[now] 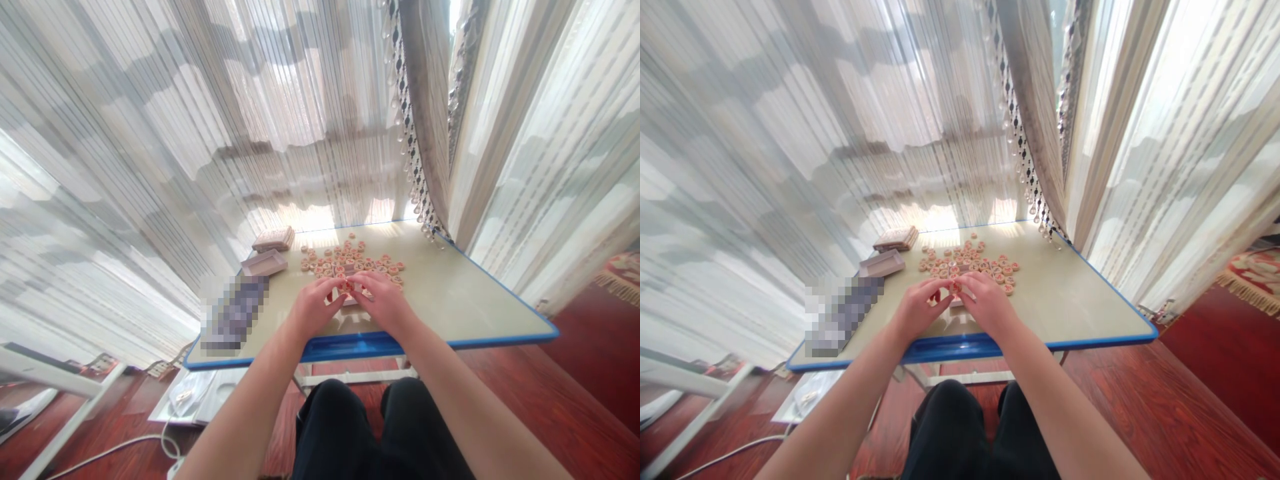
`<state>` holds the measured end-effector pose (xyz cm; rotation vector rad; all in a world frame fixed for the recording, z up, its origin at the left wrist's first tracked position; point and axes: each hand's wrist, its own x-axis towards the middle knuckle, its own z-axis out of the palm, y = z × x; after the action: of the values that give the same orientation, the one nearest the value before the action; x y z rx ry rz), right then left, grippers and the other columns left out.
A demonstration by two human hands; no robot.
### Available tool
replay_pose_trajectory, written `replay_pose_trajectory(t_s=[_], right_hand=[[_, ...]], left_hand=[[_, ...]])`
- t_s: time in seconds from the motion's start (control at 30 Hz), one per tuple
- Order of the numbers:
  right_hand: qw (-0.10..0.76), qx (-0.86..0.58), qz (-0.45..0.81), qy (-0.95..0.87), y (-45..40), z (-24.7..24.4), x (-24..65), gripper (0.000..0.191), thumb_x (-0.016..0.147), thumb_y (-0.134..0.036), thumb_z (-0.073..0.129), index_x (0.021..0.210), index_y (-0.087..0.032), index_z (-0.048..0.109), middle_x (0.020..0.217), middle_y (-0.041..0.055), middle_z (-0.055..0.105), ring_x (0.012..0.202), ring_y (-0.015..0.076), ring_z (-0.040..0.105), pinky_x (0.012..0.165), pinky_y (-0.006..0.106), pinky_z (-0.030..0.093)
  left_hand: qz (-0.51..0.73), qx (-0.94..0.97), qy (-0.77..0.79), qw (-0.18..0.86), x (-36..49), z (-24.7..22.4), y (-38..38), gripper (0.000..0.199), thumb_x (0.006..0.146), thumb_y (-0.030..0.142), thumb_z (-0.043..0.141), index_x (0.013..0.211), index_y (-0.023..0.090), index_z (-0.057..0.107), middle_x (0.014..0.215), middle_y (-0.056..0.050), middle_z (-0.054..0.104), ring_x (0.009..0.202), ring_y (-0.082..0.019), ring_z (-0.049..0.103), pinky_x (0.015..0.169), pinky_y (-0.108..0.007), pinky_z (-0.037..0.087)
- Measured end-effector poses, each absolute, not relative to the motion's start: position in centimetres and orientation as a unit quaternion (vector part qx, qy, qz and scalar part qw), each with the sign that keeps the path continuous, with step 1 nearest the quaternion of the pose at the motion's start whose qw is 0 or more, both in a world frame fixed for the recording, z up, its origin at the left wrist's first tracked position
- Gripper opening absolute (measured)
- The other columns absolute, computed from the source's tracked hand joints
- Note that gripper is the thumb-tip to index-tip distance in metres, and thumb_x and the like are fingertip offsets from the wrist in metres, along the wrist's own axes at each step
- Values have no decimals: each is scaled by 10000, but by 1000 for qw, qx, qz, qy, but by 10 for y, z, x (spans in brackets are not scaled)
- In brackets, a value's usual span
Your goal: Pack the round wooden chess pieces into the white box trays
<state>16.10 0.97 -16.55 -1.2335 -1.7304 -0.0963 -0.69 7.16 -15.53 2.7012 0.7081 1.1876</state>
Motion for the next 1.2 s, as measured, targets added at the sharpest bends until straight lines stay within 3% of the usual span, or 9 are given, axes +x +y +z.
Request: replay_pose_trajectory(t_s=[0.13,0.3,0.57,1.2], right_hand=[[443,-540,-66,-713,9,-166,161,204,801,-266,581,985,-223,658,988,63,633,951,221,529,901,373,406],[399,-583,-86,-703,10,-168,158,174,762,-344,623,886,-254,707,1034,79,566,987,253,478,904,413,366],[379,-594,-86,-704,14,-170,156,192,798,-370,573,894,-300,723,996,63,566,956,244,467,885,410,351],[379,-607,-103,-691,4,-164,156,156,779,-311,573,788,-239,711,893,74,555,879,232,449,845,389,368]], left_hand=[[400,877,262,46,-8,-155,70,361,706,133,563,1058,198,609,875,-12,679,604,-96,539,651,-235,484],[377,874,307,15,-9,-153,70,259,684,121,535,895,186,669,725,-2,669,527,-98,515,578,-231,446],[318,901,294,7,-8,-153,68,259,659,129,542,823,217,721,646,-13,660,521,-115,532,535,-227,414],[320,896,307,16,-9,-151,67,251,645,119,526,797,204,706,622,-6,645,508,-111,520,535,-224,404]])
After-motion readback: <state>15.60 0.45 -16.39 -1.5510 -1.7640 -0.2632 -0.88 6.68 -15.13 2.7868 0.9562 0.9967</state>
